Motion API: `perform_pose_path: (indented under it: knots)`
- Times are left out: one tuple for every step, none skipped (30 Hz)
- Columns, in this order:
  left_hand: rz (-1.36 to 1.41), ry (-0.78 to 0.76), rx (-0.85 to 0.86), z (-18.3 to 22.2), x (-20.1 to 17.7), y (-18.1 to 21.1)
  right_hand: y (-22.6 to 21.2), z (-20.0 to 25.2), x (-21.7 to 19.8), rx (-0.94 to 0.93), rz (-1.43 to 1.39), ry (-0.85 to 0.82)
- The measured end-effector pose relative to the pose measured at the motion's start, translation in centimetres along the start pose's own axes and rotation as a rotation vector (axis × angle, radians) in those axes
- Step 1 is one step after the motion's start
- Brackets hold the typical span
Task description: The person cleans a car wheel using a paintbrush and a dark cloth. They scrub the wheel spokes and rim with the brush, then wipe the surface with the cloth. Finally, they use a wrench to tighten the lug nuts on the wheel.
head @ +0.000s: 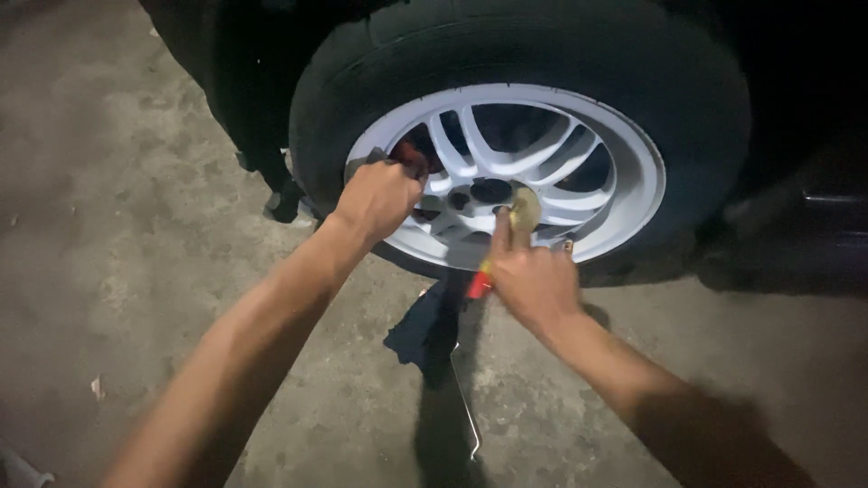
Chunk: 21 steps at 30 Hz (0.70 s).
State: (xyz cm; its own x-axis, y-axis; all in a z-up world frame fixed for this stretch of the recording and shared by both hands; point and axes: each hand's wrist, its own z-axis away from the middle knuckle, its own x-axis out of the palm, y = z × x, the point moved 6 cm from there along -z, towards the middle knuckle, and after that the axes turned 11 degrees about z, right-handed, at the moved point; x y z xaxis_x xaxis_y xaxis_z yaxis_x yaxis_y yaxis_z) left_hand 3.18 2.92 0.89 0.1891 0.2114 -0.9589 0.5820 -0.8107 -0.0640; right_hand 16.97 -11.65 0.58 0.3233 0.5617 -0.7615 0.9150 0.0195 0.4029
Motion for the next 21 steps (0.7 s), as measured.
perform_pose_path:
  knots:
    - [-0.004,-0.009,-0.016,0.2,0.6,-0.2,-1.0,-0.3,0.5,-0.074,-0.003,0.138]
    - [-0.009,-0.017,-0.032,0.5,1.3,-0.4,-1.9,-0.4,1.0,-0.146,-0.007,0.277]
    - [-0.014,-0.014,-0.031,0.4,0.9,-0.3,-2.1,-0.4,1.1,-0.145,-0.005,0.283]
    - [-0.021,-0.013,-0.028,0.4,0.5,0.0,-2.3,-0.4,1.2,-0.162,0.024,0.281]
    - [-0.024,-0.013,-0.025,0.3,0.0,0.3,-2.5,-0.4,1.2,-0.180,0.054,0.277]
    - [-0.027,-0.011,-0.024,0.4,-0.6,0.3,-2.8,0.0,2.2,-0.179,0.056,0.280]
    - [-0.027,-0.029,-0.025,0.4,-0.8,0.4,-3.4,0.4,4.1,-0.231,-0.025,0.171]
    - [-0.028,-0.047,-0.025,0.3,-1.0,0.5,-4.0,1.0,6.0,-0.282,-0.106,0.062]
    - [-0.028,-0.046,-0.022,0.4,-1.0,0.5,-3.5,0.5,4.4,-0.279,-0.104,0.061]
    - [-0.019,-0.043,-0.027,0.4,-1.0,0.4,-3.1,0.0,2.2,-0.283,-0.139,0.134]
    - [-0.010,-0.042,-0.040,0.7,-0.9,0.2,-2.8,-0.5,0.1,-0.291,-0.178,0.208]
    - [-0.009,-0.045,-0.042,0.4,-0.9,0.0,-2.3,-0.6,1.2,-0.293,-0.181,0.207]
    - [-0.008,-0.032,-0.034,0.4,-0.7,0.1,-1.5,-0.6,3.5,-0.196,-0.158,0.002]
    - [-0.007,-0.020,-0.027,0.4,-0.7,0.2,-0.7,-0.3,5.8,-0.098,-0.133,-0.202]
    - [-0.015,-0.016,-0.025,0.3,-0.8,0.1,-0.8,-0.3,4.9,-0.095,-0.133,-0.193]
    - [0.019,-0.008,-0.027,0.1,-1.0,-0.1,-0.5,-0.5,2.8,-0.038,0.011,0.019]
    - [0.062,-0.006,-0.035,0.3,-0.8,0.0,-0.6,0.1,0.8,0.014,0.150,0.221]
    - [0.063,-0.007,-0.039,0.3,-1.2,-0.1,-0.8,0.1,0.2,0.010,0.147,0.221]
    - [0.054,0.005,-0.030,0.4,-1.5,0.1,-0.8,0.1,0.2,0.012,0.081,0.124]
    - [0.046,0.016,-0.021,0.5,-1.9,0.3,-0.9,0.3,0.3,0.013,0.015,0.028]
    - [0.047,0.014,-0.022,0.5,-1.6,0.2,-1.3,0.2,1.5,0.012,0.013,0.026]
